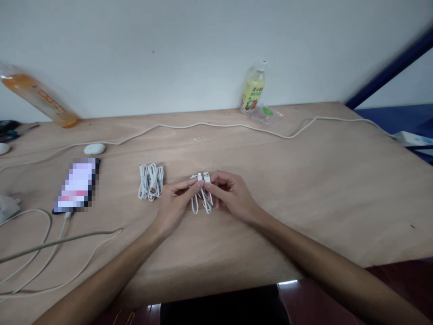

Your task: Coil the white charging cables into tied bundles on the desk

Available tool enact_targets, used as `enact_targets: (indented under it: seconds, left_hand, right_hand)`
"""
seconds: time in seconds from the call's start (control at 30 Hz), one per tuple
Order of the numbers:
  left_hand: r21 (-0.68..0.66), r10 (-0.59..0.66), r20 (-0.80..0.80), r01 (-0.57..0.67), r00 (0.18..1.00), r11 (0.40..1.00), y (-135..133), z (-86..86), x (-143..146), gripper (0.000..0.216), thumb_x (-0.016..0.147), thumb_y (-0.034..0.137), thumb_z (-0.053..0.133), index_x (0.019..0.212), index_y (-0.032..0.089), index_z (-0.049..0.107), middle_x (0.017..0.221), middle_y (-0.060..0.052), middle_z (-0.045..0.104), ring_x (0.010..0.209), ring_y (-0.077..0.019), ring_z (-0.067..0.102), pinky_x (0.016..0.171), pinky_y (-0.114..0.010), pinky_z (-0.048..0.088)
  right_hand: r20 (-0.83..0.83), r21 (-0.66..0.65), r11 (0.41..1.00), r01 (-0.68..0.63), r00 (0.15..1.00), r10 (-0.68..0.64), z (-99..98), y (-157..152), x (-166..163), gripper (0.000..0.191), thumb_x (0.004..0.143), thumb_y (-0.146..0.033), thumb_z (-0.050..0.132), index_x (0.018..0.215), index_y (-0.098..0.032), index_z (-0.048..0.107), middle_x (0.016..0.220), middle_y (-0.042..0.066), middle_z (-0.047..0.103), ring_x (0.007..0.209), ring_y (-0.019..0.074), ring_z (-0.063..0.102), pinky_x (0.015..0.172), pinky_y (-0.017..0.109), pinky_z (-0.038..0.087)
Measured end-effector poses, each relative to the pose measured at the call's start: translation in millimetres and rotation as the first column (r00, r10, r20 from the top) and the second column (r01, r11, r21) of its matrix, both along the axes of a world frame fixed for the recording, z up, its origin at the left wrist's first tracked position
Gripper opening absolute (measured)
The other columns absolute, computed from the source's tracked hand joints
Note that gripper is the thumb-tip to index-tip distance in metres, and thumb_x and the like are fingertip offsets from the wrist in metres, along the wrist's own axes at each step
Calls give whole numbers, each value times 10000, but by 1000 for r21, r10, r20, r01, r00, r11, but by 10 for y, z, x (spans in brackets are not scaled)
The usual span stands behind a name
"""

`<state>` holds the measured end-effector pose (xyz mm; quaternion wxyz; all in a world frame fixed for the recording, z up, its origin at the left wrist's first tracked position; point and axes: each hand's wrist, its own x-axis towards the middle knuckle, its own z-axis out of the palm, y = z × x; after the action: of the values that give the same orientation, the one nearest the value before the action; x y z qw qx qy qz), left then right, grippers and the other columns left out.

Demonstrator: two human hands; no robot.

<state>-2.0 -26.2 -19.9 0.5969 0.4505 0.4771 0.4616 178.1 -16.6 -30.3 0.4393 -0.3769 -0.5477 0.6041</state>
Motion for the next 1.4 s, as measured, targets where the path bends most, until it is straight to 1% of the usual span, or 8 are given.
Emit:
enact_targets:
  seconds: [0.13, 0.3, 0.5, 0.7, 0.9, 1.03, 1.2, 1.4]
  left_hand:
    - [2, -8, 1, 8, 1000, 1000, 1, -11, -6, 390, 791, 545, 937, 1000, 216, 920, 871, -70, 850, 795, -228, 772, 750, -352, 665]
    - [23, -52, 38, 51, 998, 998, 10, 1, -5, 357, 823, 506, 924, 1020, 209, 921, 833, -64, 846, 712, -205, 757, 744, -345, 662]
    - [20, -23, 43, 22, 999, 1000, 0, 21, 21, 354, 782, 497, 954, 994, 215, 924, 805, -53, 839, 696, -202, 744, 722, -339, 658]
    - [16, -17, 36, 16, 999, 1000, -8, 28, 28, 356, 766, 519, 960, 971, 230, 925, 812, -55, 839, 718, -203, 744, 724, -340, 662]
    - [21, -11, 13, 10, 1000, 1000, -9, 31, 25, 391, 770, 553, 947, 974, 221, 923, 805, -57, 833, 703, -206, 733, 717, -356, 664]
    - [30, -30, 31, 29, 999, 999, -9, 39, 26, 369, 783, 544, 942, 971, 228, 924, 798, -51, 832, 705, -197, 733, 713, -338, 661]
    - [14, -3, 2, 3, 1000, 1000, -2, 31, 25, 389, 777, 547, 947, 986, 220, 923, 827, -59, 841, 774, -221, 764, 745, -345, 667]
    - [7, -9, -7, 9, 1000, 1000, 0, 2, 10, 382, 790, 544, 937, 999, 225, 922, 853, -64, 848, 790, -224, 776, 761, -351, 672]
  right_hand:
    - [-8, 10, 1000, 10, 1000, -10, 11, -6, -2, 440, 922, -624, 796, 798, -220, 673, 714, -8, 727, 527, 108, 589, 497, 234, 491]
    - [-10, 40, 999, 19, 1000, -18, 36, -18, -6, 419, 931, -593, 798, 791, -219, 672, 682, -22, 695, 502, 99, 555, 496, 236, 478]
    - [6, 27, 999, 30, 1000, -31, 31, -21, -5, 420, 925, -608, 797, 805, -223, 676, 694, -20, 706, 511, 105, 567, 486, 237, 479]
    - [-2, 23, 999, 29, 1000, -29, 6, -25, -2, 398, 937, -575, 795, 797, -223, 675, 689, -22, 717, 503, 100, 572, 487, 230, 484]
    - [20, 10, 999, 31, 999, -31, 22, -21, -1, 412, 922, -592, 806, 801, -223, 669, 687, -22, 719, 502, 101, 570, 491, 235, 491]
    - [26, 17, 999, 30, 999, -31, 32, -23, 0, 408, 920, -593, 802, 802, -226, 669, 676, -23, 718, 484, 100, 563, 468, 232, 476]
    - [31, -3, 999, 46, 998, -46, 19, -32, -2, 424, 920, -596, 794, 775, -222, 654, 679, -12, 728, 462, 100, 563, 436, 229, 464]
    - [34, -6, 999, 50, 998, -50, 9, -35, -6, 454, 912, -609, 797, 748, -224, 620, 675, -8, 729, 466, 104, 581, 408, 219, 463]
